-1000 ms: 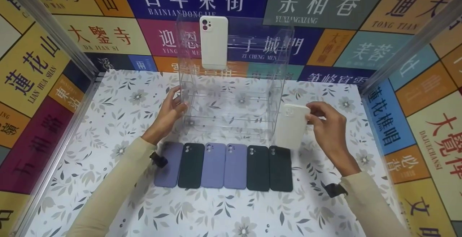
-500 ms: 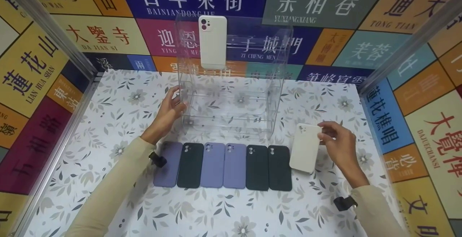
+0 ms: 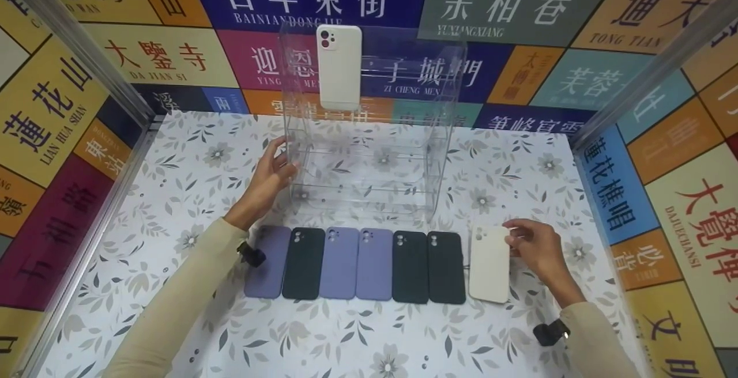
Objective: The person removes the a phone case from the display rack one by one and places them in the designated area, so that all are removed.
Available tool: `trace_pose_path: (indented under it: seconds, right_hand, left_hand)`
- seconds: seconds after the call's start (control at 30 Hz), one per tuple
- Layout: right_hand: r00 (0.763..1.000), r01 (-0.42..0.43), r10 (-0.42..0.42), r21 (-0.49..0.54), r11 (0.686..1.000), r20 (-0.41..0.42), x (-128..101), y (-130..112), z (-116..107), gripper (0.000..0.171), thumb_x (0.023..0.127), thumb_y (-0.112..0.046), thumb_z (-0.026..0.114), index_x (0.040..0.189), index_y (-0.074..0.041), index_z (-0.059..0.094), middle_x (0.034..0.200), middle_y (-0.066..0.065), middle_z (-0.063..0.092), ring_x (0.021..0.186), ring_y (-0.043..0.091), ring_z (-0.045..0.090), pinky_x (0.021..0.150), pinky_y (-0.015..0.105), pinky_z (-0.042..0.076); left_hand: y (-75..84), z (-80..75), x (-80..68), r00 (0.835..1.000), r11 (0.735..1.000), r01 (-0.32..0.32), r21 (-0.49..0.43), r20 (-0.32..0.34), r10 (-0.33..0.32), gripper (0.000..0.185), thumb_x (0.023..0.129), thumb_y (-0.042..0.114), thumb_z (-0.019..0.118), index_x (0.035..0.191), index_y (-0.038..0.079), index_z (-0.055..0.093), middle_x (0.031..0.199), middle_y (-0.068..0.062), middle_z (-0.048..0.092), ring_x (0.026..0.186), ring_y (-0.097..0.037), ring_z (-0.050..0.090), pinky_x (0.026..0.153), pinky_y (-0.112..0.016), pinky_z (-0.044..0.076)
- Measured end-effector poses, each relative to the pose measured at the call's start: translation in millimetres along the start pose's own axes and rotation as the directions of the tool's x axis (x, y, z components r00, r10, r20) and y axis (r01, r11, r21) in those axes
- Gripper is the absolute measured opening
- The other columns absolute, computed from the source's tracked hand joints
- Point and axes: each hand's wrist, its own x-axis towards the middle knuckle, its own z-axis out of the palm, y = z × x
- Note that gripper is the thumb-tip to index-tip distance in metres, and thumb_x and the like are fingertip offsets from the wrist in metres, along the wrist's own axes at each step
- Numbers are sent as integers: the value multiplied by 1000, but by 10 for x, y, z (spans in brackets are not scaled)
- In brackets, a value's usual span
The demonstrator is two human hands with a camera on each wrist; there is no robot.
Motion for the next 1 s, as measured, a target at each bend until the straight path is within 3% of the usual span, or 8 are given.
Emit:
trace_pose_path:
  seconds: [0.53, 1.0]
  right_hand:
    - [995, -59, 60, -9, 998, 85, 47, 156, 240, 34, 107, 4, 66, 137, 18, 64, 106, 24, 73, 80, 7, 74, 70, 24, 63]
    - [999, -21, 26, -151, 988, 27, 6, 120, 338, 32, 104, 2, 72, 134, 12, 70, 108, 23, 73, 85, 11, 73, 72, 19, 61]
  left_hand:
    - [30, -9, -4, 1000, 997, 16, 70, -12, -15, 64, 110, 2, 59, 168, 7, 33, 174, -27, 35, 160, -38, 40, 126, -51, 39]
    - [12, -12, -5, 1000, 999, 21, 42, -14, -20, 66, 109, -1, 58, 169, 4, 30, 173, -27, 37, 159, -40, 42, 126, -51, 39]
